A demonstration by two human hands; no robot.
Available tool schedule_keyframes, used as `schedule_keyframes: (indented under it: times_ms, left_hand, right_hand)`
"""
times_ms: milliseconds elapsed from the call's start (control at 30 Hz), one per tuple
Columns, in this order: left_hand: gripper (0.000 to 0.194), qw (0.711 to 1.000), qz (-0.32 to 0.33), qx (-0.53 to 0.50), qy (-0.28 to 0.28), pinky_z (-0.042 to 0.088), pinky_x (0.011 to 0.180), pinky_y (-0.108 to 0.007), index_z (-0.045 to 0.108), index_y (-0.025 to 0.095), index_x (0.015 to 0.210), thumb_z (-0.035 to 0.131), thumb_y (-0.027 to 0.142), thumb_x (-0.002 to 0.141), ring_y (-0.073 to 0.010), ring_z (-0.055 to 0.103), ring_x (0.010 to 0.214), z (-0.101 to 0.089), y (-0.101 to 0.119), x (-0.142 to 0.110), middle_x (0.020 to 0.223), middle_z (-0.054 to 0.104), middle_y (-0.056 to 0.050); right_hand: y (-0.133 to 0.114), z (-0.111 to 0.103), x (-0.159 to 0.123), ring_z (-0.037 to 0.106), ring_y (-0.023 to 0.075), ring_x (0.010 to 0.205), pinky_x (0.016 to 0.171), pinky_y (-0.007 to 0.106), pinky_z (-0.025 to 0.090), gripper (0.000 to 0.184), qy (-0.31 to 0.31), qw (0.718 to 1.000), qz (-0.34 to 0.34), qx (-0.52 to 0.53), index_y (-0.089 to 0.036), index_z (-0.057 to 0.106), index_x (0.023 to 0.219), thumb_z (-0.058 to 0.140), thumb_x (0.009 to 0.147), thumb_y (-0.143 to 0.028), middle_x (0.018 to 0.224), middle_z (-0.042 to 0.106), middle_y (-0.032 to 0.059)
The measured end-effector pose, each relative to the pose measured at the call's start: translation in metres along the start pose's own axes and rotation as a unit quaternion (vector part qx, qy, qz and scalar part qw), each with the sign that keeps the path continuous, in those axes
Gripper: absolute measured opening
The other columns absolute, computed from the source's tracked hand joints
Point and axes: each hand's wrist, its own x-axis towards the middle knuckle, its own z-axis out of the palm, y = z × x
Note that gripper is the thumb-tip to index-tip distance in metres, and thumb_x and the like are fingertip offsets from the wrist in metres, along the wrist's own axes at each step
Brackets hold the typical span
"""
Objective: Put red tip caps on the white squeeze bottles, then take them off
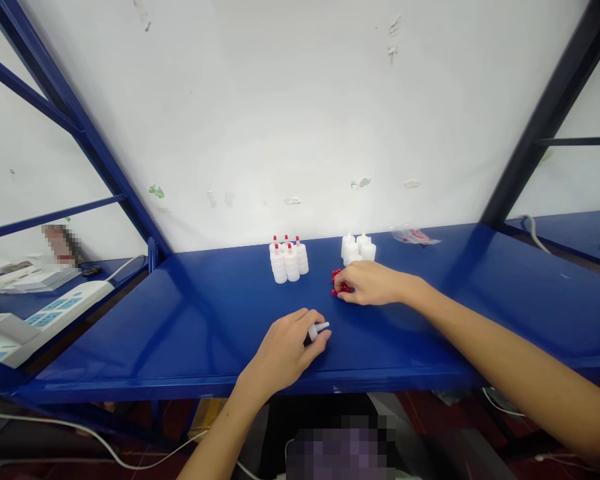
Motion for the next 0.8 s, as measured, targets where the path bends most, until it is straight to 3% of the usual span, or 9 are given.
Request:
schedule_keyframes:
  times_ms: [300,367,467,600,700,800]
  left_hand:
    - [0.022,1.000,-0.005,-0.006,0.001,0.041,0.073,-0.028,0.058,0.022,0.106,0.045,0.039,0.100,-0.0170,0.057,0.080,-0.001,0.001,-0.001,0.092,0.063,-0.002]
    - [0.021,1.000,-0.014,-0.015,0.003,0.040,0.072,-0.028,0.056,0.024,0.110,0.046,0.039,0.099,-0.0167,0.057,0.078,-0.001,0.002,-0.001,0.092,0.063,-0.001]
    - [0.023,0.999,-0.024,-0.042,0.017,0.040,0.073,-0.028,0.049,0.025,0.119,0.043,0.037,0.100,-0.0166,0.057,0.078,-0.001,0.002,-0.002,0.092,0.063,0.000]
    - [0.022,0.994,-0.039,-0.092,0.037,0.041,0.070,-0.027,0.043,0.023,0.119,0.041,0.036,0.101,-0.0166,0.057,0.077,0.000,0.000,-0.002,0.088,0.062,0.000]
    - [0.033,0.991,-0.058,-0.099,0.062,0.042,0.069,-0.028,0.038,0.023,0.127,0.044,0.041,0.100,-0.0166,0.056,0.073,0.002,-0.002,-0.002,0.087,0.060,0.000]
    - [0.048,0.988,-0.070,-0.094,0.102,0.047,0.073,-0.031,0.029,0.025,0.140,0.044,0.044,0.099,-0.0147,0.054,0.072,0.005,-0.005,-0.002,0.104,0.059,-0.004]
  right_hand:
    - [-0.008,-0.005,-0.003,0.053,0.0156,0.061,0.059,0.028,0.031,0.012,0.056,0.998,0.005,0.008,-0.019,0.068,0.081,0.058,0.080,-0.026,0.070,0.066,0.0025]
    - [-0.014,-0.006,-0.004,0.050,0.0136,0.059,0.059,0.028,0.030,0.012,0.066,0.997,-0.021,0.044,-0.018,0.066,0.080,0.058,0.081,-0.027,0.066,0.061,0.0005]
    - [-0.028,-0.002,-0.004,0.041,0.0105,0.054,0.056,0.026,0.029,0.016,0.031,0.988,-0.072,0.135,-0.018,0.062,0.076,0.056,0.085,-0.030,0.059,0.048,-0.0042]
    - [-0.045,0.012,0.000,0.034,0.0083,0.050,0.053,0.024,0.027,0.021,0.012,0.964,-0.105,0.243,-0.017,0.054,0.072,0.049,0.090,-0.027,0.055,0.038,-0.0071]
    - [-0.047,0.017,0.002,0.034,0.0088,0.051,0.053,0.024,0.027,0.022,0.054,0.954,-0.115,0.273,-0.018,0.052,0.075,0.045,0.094,-0.029,0.057,0.040,-0.0067]
    - [-0.038,0.013,0.002,0.041,0.0110,0.055,0.057,0.026,0.029,0.026,0.161,0.955,-0.081,0.233,-0.019,0.049,0.076,0.039,0.096,-0.031,0.062,0.049,-0.0033]
